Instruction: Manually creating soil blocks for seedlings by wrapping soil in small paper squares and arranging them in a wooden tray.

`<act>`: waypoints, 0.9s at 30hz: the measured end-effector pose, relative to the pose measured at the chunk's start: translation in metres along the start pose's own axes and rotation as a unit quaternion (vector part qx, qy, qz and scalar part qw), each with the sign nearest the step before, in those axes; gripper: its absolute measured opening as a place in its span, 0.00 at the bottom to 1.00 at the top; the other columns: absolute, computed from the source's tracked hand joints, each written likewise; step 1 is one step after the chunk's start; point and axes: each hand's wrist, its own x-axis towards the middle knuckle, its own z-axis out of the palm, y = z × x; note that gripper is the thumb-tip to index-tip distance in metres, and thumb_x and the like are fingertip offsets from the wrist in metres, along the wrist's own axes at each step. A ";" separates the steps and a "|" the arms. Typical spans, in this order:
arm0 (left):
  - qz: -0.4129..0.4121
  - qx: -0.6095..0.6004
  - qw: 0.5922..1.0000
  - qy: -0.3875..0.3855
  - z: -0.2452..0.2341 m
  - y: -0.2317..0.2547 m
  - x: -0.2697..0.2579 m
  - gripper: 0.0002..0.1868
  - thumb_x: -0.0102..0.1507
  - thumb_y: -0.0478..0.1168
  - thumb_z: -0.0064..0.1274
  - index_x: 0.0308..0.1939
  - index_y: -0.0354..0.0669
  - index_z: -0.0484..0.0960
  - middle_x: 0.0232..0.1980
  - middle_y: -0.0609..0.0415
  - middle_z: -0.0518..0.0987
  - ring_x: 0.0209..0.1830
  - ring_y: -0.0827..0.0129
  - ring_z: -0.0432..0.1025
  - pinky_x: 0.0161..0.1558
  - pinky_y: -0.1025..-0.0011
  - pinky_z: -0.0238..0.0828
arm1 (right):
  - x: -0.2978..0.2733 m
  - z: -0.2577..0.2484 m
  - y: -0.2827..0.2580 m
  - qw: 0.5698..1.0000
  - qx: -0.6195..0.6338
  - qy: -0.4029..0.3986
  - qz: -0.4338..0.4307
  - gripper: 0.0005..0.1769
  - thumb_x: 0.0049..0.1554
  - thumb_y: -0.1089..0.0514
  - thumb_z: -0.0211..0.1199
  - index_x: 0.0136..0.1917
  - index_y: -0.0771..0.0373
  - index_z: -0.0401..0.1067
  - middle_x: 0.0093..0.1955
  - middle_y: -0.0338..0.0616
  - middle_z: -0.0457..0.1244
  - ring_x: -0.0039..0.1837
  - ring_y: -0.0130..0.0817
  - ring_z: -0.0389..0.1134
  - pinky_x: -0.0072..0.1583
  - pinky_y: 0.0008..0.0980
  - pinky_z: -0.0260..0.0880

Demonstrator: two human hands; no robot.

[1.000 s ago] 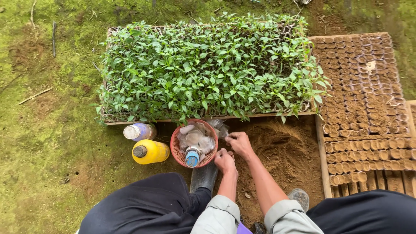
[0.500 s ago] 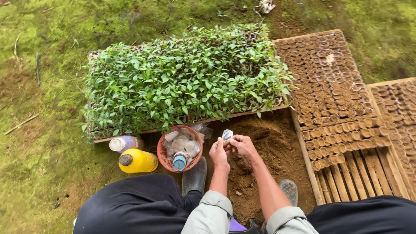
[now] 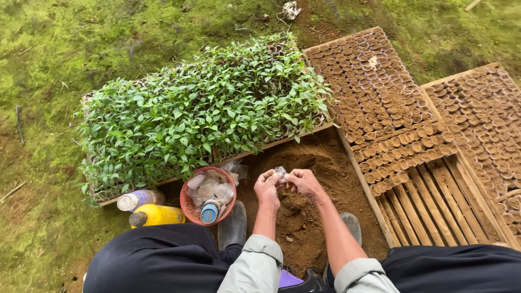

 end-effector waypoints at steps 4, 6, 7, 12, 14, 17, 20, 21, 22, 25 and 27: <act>-0.009 -0.006 1.000 0.008 0.005 -0.003 0.003 0.14 0.58 0.32 0.61 0.47 0.39 0.79 0.35 0.51 0.84 0.26 0.70 0.80 0.26 0.81 0.80 | 0.002 -0.013 0.004 0.999 -0.008 0.026 -0.028 0.07 0.54 0.60 0.67 0.35 0.64 0.76 0.32 0.49 0.70 0.30 0.27 0.69 0.29 0.18 0.61; -0.048 -0.022 0.998 0.037 0.008 -0.002 0.001 0.11 0.61 0.34 0.60 0.47 0.39 0.80 0.36 0.48 0.85 0.30 0.65 0.82 0.29 0.78 0.81 | 0.002 -0.019 0.009 0.998 -0.023 0.029 -0.045 0.03 0.49 0.64 0.69 0.40 0.65 0.78 0.32 0.49 0.70 0.32 0.28 0.70 0.31 0.19 0.65; -0.050 -0.019 0.998 0.036 0.007 -0.005 0.003 0.11 0.61 0.34 0.60 0.47 0.39 0.80 0.36 0.48 0.85 0.30 0.65 0.82 0.29 0.78 0.81 | -0.001 -0.020 0.010 0.998 -0.021 0.032 -0.043 0.03 0.49 0.64 0.69 0.40 0.65 0.78 0.32 0.49 0.70 0.32 0.28 0.70 0.31 0.19 0.65; -0.111 -0.057 0.991 0.058 0.002 -0.020 0.012 0.11 0.60 0.36 0.62 0.46 0.43 0.80 0.36 0.43 0.85 0.31 0.58 0.83 0.30 0.72 0.83 | -0.004 -0.022 0.012 0.996 -0.008 0.034 -0.084 0.09 0.49 0.65 0.71 0.45 0.65 0.80 0.33 0.47 0.69 0.33 0.28 0.70 0.34 0.21 0.68; -0.107 -0.052 0.991 0.060 0.001 -0.024 0.014 0.11 0.60 0.36 0.62 0.45 0.44 0.80 0.36 0.43 0.85 0.31 0.58 0.84 0.30 0.72 0.83 | -0.005 -0.022 0.012 0.995 -0.004 0.031 -0.091 0.10 0.49 0.65 0.72 0.46 0.66 0.79 0.34 0.47 0.68 0.34 0.28 0.69 0.35 0.22 0.69; -0.098 -0.038 0.992 0.067 0.002 -0.024 0.009 0.11 0.61 0.36 0.62 0.46 0.43 0.79 0.35 0.43 0.85 0.30 0.59 0.83 0.31 0.72 0.83 | -0.006 -0.021 0.010 0.995 -0.006 0.024 -0.100 0.12 0.49 0.64 0.73 0.48 0.66 0.79 0.34 0.47 0.68 0.34 0.27 0.69 0.36 0.23 0.69; -0.090 -0.024 0.993 0.075 0.005 -0.020 0.004 0.11 0.61 0.36 0.61 0.46 0.43 0.79 0.34 0.45 0.84 0.29 0.61 0.83 0.31 0.73 0.83 | 0.002 -0.020 0.017 0.993 -0.031 0.024 -0.108 0.13 0.48 0.65 0.73 0.48 0.66 0.80 0.34 0.46 0.68 0.33 0.24 0.68 0.35 0.20 0.66; -0.088 -0.021 0.993 0.078 0.005 -0.019 0.002 0.11 0.61 0.36 0.61 0.46 0.43 0.79 0.34 0.45 0.84 0.29 0.62 0.82 0.31 0.73 0.83 | 0.006 -0.020 0.022 0.992 -0.049 0.027 -0.114 0.13 0.47 0.66 0.73 0.49 0.65 0.80 0.33 0.44 0.68 0.33 0.23 0.67 0.35 0.20 0.65; -0.088 -0.021 0.993 0.078 0.006 -0.020 0.002 0.11 0.61 0.36 0.61 0.46 0.43 0.79 0.34 0.45 0.84 0.29 0.62 0.82 0.31 0.73 0.83 | 0.010 -0.019 0.027 0.992 -0.049 0.026 -0.115 0.13 0.47 0.66 0.73 0.49 0.65 0.80 0.33 0.44 0.68 0.33 0.23 0.67 0.35 0.20 0.65; -0.085 -0.021 0.993 0.080 0.006 -0.024 0.003 0.12 0.59 0.36 0.63 0.45 0.43 0.79 0.32 0.45 0.84 0.27 0.61 0.82 0.31 0.72 0.83 | 0.012 -0.016 0.031 0.990 -0.057 0.052 -0.116 0.17 0.48 0.63 0.76 0.51 0.63 0.79 0.34 0.42 0.69 0.32 0.20 0.68 0.35 0.19 0.66; -0.078 -0.014 0.993 0.083 0.004 -0.031 0.008 0.10 0.60 0.35 0.62 0.44 0.43 0.80 0.32 0.44 0.84 0.27 0.60 0.82 0.30 0.71 0.83 | 0.002 -0.012 0.021 0.989 -0.057 0.076 -0.117 0.24 0.47 0.58 0.78 0.57 0.63 0.78 0.34 0.41 0.67 0.33 0.19 0.66 0.35 0.18 0.64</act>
